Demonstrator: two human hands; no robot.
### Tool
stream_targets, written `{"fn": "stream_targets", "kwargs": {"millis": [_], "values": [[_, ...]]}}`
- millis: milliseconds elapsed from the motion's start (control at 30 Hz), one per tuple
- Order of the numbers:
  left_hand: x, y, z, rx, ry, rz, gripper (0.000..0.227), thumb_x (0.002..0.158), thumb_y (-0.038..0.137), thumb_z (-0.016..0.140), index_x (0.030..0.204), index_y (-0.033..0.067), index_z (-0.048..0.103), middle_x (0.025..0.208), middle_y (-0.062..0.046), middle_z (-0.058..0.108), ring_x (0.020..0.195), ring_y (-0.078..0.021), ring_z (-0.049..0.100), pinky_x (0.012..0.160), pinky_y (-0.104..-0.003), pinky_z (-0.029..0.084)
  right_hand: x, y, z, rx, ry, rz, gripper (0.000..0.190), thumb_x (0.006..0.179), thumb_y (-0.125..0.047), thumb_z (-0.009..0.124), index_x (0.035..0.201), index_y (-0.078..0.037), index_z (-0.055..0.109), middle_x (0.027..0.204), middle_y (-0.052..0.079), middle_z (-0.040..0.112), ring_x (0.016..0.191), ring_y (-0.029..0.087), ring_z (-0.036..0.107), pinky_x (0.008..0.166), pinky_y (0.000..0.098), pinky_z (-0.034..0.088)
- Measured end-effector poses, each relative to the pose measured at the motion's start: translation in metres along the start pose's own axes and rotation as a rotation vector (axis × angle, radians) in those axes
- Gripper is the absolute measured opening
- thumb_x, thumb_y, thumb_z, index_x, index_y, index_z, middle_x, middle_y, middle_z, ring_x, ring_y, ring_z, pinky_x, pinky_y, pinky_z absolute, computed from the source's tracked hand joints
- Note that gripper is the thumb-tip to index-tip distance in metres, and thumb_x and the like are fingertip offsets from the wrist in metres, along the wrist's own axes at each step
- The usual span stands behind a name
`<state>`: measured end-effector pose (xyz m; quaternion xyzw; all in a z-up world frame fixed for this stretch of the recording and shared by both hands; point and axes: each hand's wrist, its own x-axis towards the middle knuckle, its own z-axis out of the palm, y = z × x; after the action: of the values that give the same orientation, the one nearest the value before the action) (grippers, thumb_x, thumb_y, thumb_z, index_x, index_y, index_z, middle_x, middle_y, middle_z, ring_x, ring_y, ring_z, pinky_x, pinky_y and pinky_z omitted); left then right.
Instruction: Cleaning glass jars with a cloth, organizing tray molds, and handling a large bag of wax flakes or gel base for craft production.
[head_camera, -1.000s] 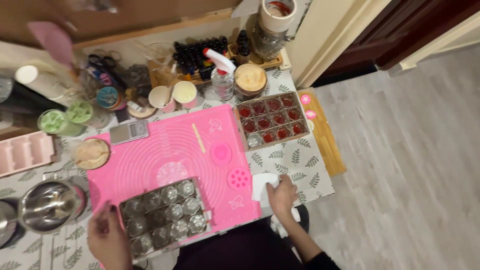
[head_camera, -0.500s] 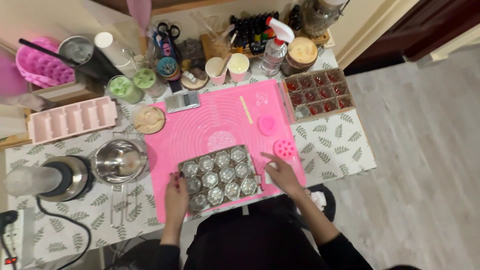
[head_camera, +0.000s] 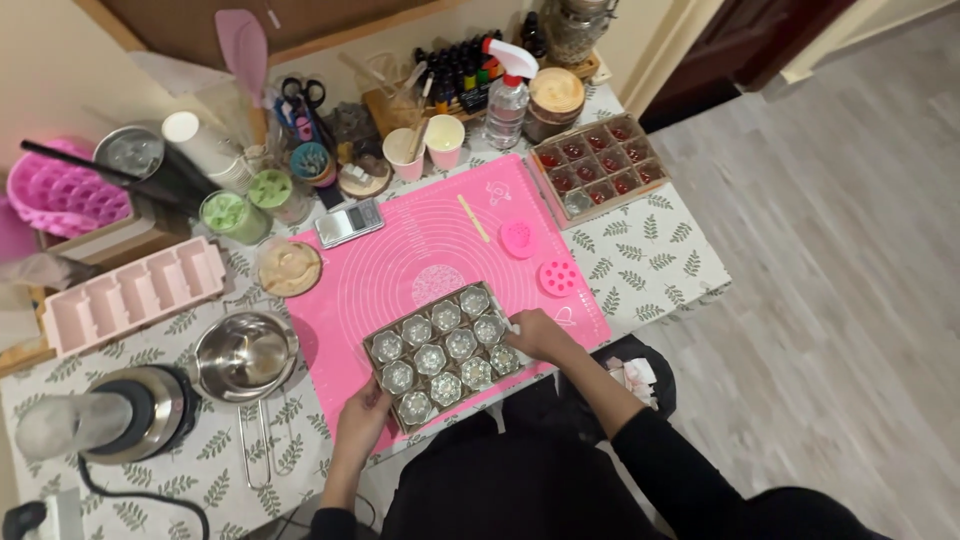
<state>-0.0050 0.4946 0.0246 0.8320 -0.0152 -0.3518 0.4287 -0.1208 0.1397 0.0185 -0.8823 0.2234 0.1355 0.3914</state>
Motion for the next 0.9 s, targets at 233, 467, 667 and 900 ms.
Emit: {"fn": "stream_targets", "kwargs": {"millis": [233,467,667,900], "values": [[0.014,0.006,-0.002,0.294,0.092,0.048,0.040,0.082,0.026,0.070,0.116,0.0051,0.075,0.095,-0.016,0.078,0.081,-0.0292,0.078,0.076,-0.041,0.060,0.002,-0.010,0.004,-0.059,-0.009,0.059,0.037,0.086,-0.027,0.065,0.092,0.008,0.071,0.085,0.031,0.069,0.084,0.044,0.070,0.084,0.0492,0.056],[-0.025,0.092,0.016,0.462,0.167,0.137,0.029,0.086,0.021,0.063,0.107,0.0051,0.075,0.088,-0.025,0.073,0.085,-0.0419,0.072,0.077,-0.048,0.057,-0.025,0.020,-0.037,0.044,0.069,0.076,0.036,0.086,-0.028,0.066,0.095,0.006,0.072,0.087,0.031,0.069,0.085,0.044,0.070,0.082,0.0495,0.055],[-0.037,0.204,0.095,0.438,0.069,0.301,0.034,0.083,0.019,0.064,0.115,0.0120,0.073,0.088,-0.024,0.073,0.083,-0.0425,0.071,0.075,-0.050,0.056,-0.075,0.063,-0.162,0.038,0.148,0.207,0.029,0.083,-0.027,0.064,0.087,-0.002,0.078,0.081,0.026,0.072,0.078,0.040,0.073,0.078,0.0469,0.057],[-0.021,0.277,0.255,0.409,-0.061,0.379,0.026,0.086,0.017,0.062,0.109,0.0066,0.070,0.080,-0.025,0.071,0.077,-0.0432,0.070,0.075,-0.052,0.055,-0.079,0.191,-0.285,-0.207,0.207,0.315,0.034,0.087,-0.030,0.060,0.089,-0.001,0.078,0.088,0.027,0.073,0.085,0.041,0.072,0.085,0.0476,0.056]]}}
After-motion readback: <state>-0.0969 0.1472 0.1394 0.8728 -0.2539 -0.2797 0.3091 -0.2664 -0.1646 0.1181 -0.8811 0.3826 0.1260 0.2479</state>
